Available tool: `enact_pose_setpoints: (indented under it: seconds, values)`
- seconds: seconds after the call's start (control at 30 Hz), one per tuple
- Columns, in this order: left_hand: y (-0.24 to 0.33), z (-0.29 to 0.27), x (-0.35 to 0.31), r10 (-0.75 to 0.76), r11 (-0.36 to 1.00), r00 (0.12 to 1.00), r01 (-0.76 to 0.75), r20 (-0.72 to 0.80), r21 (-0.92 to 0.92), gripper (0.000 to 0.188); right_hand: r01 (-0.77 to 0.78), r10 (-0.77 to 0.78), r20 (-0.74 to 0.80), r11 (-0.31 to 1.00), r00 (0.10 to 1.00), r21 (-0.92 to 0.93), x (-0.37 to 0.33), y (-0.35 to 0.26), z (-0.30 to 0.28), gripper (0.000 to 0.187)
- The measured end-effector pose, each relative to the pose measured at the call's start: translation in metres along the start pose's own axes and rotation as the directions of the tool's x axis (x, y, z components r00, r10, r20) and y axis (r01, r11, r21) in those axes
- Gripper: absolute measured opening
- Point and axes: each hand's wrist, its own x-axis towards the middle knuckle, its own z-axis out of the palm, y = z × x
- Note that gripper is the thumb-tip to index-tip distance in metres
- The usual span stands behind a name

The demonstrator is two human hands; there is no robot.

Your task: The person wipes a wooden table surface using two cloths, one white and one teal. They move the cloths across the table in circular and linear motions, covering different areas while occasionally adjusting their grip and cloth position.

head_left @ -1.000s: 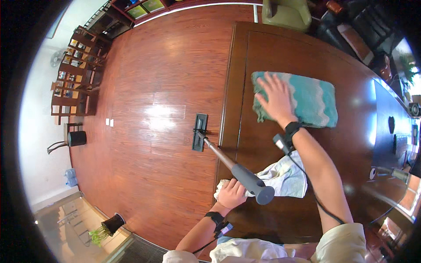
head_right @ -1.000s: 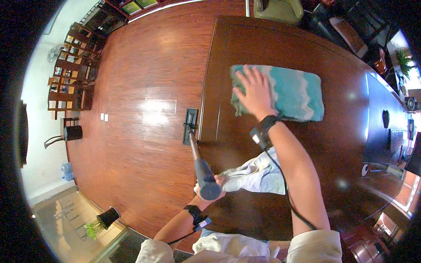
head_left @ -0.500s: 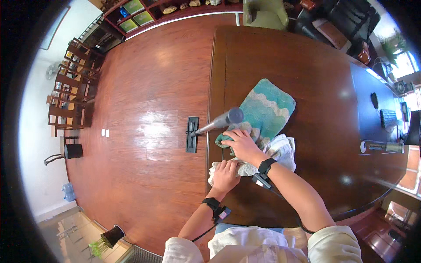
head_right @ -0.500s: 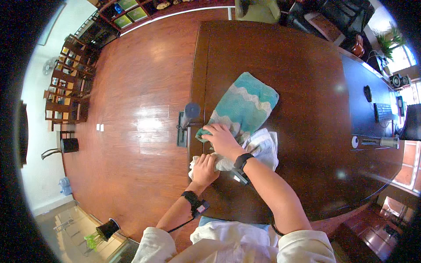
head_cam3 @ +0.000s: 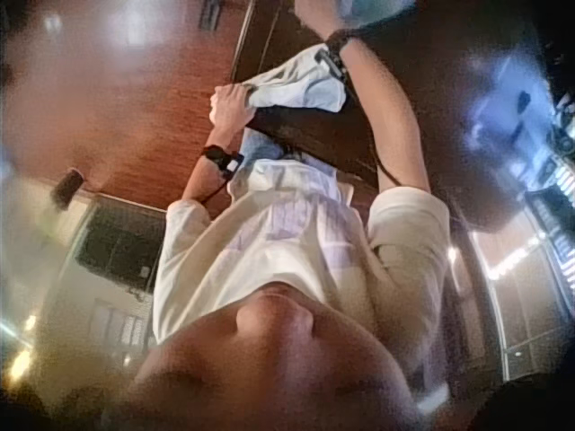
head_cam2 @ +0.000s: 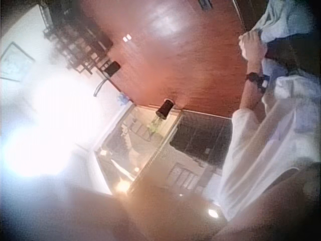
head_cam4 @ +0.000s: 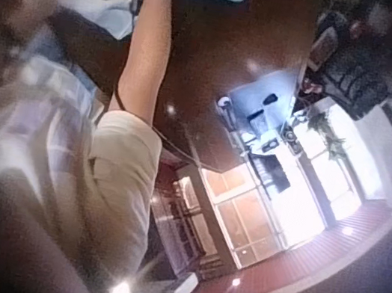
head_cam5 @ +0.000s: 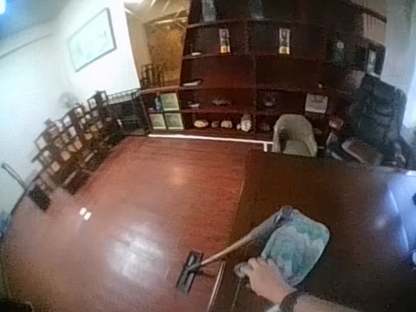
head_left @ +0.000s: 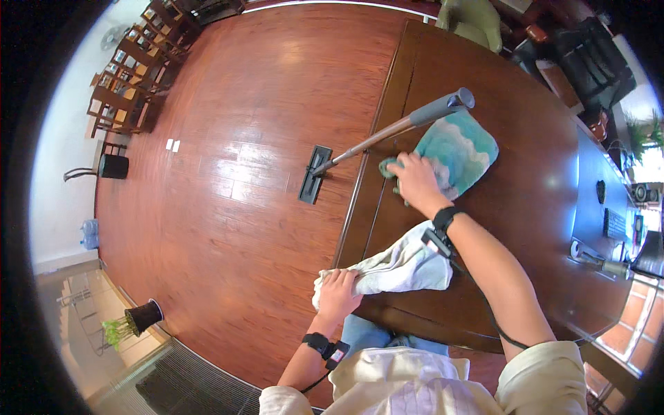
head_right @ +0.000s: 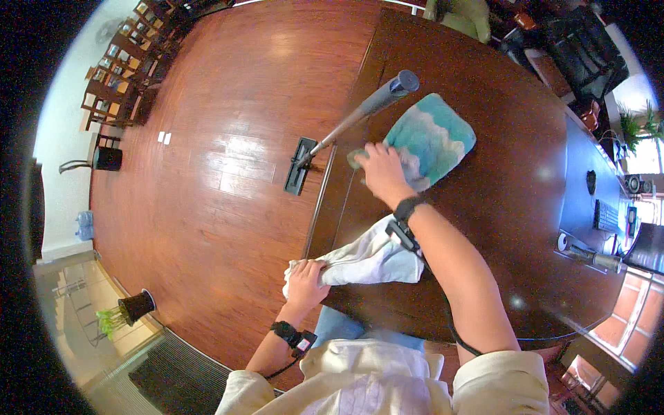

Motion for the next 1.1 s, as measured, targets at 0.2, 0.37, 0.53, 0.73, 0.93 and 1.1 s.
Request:
enact_pose_setpoints:
  seconds: [0.2, 0.37, 0.53, 0.73, 0.93, 1.1]
  values:
    - [-0.01, -0.02, -0.09, -0.282, 0.959, 0.959, 0.282, 0.018, -0.019, 0.04, 0.212, -0.205, -0.1, 0.975, 0.974, 0.066, -0.088, -0.068, 0.03, 0.034]
    - [0.004, -0.03, -0.177, -0.425, 0.899, 0.879, 0.438, 0.216, -0.016, 0.04, 0.333, -0.32, -0.095, 0.91, 0.943, 0.247, -0.153, -0.132, 0.046, 0.022]
    - [0.049, -0.03, -0.243, -0.605, 0.791, 0.764, 0.609, 0.224, 0.06, 0.04, 0.288, -0.283, -0.062, 0.901, 0.957, 0.324, -0.185, -0.172, 0.057, 0.016]
    - [0.094, -0.026, -0.307, -0.739, 0.673, 0.656, 0.729, 0.154, 0.123, 0.044, 0.139, -0.155, 0.008, 0.906, 0.988, 0.399, -0.213, -0.186, 0.063, 0.014]
    - [0.086, -0.015, -0.339, -0.731, 0.682, 0.656, 0.712, 0.185, 0.169, 0.043, -0.041, 0.083, -0.138, 0.959, 0.987, 0.281, -0.275, -0.172, 0.073, 0.014]
    - [0.057, -0.025, -0.308, -0.647, 0.759, 0.706, 0.563, 0.287, 0.326, 0.045, -0.196, 0.24, -0.091, 0.92, 0.966, 0.34, -0.345, -0.13, 0.073, 0.009]
